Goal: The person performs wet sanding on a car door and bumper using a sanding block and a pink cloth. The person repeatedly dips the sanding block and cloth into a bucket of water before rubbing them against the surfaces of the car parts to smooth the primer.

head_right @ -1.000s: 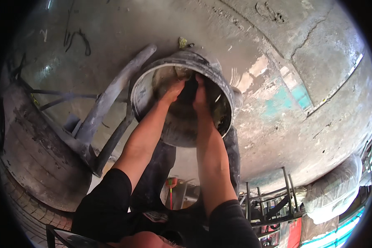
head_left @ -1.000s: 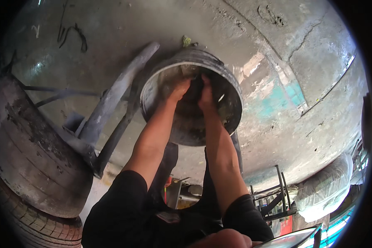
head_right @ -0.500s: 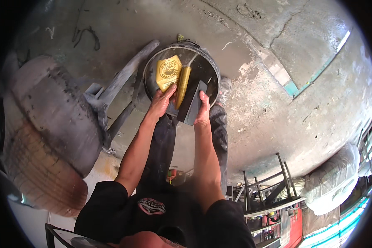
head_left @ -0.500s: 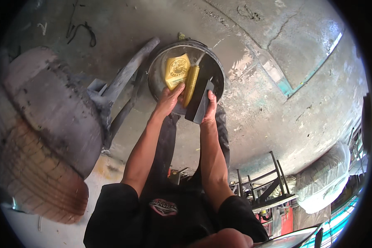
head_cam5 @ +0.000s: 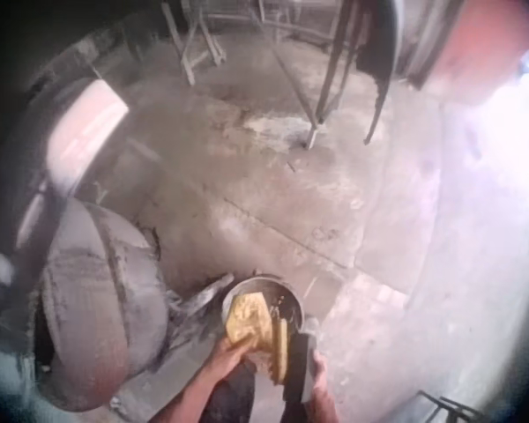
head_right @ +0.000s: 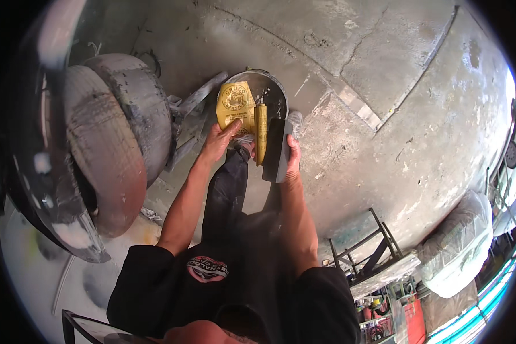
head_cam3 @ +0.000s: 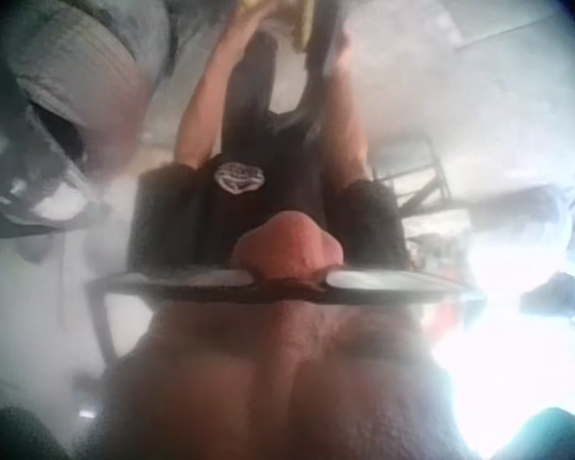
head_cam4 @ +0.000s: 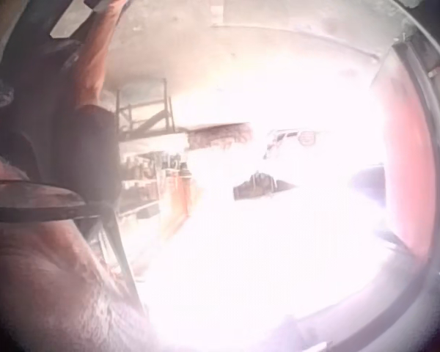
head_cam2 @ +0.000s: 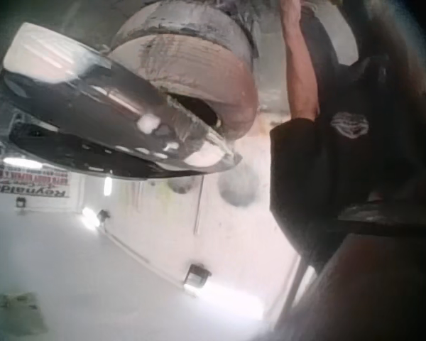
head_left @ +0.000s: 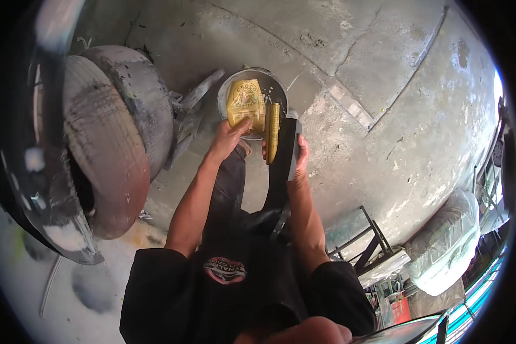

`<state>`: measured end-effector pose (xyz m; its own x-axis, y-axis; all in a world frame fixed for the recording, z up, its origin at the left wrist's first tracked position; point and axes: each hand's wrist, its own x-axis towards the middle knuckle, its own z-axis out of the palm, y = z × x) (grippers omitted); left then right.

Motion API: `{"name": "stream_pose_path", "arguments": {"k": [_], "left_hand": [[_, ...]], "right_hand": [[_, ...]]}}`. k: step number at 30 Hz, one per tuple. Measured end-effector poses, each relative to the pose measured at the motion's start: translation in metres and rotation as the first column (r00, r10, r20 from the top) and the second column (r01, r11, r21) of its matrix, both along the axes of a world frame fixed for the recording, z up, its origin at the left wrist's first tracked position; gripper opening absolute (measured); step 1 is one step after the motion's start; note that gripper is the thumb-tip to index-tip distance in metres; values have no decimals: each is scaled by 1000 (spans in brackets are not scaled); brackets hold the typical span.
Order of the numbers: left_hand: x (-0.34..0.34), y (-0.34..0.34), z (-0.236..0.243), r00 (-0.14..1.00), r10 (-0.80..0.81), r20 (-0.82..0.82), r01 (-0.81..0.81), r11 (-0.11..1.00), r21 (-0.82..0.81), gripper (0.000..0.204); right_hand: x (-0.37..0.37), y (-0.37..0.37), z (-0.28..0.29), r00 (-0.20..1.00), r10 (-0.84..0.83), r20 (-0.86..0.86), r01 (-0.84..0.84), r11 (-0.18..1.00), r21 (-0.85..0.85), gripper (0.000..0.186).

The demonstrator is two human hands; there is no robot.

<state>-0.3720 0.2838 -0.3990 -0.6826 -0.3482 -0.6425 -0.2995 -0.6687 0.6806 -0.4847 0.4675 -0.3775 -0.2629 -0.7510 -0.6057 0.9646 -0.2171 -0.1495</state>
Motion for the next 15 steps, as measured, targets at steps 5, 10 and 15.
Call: {"name": "stream_pose_path", "arguments": {"k": [5, 10, 15], "left_hand": [[-23, 12, 81, 968, -16, 249, 116, 913, -391, 59], [-31, 22, 176, 969, -198, -146, 198, 980, -16, 38], [-60, 31, 274, 963, 65, -261, -175, 887, -427, 25]], "right_hand": [[-12, 8, 73, 999, 14, -34, -16, 999, -42, 86], [-38, 5, 162, 991, 128, -46, -133, 983, -128, 80], [-74, -6, 208, 967, 156, -202, -163, 987, -14, 57]]}}
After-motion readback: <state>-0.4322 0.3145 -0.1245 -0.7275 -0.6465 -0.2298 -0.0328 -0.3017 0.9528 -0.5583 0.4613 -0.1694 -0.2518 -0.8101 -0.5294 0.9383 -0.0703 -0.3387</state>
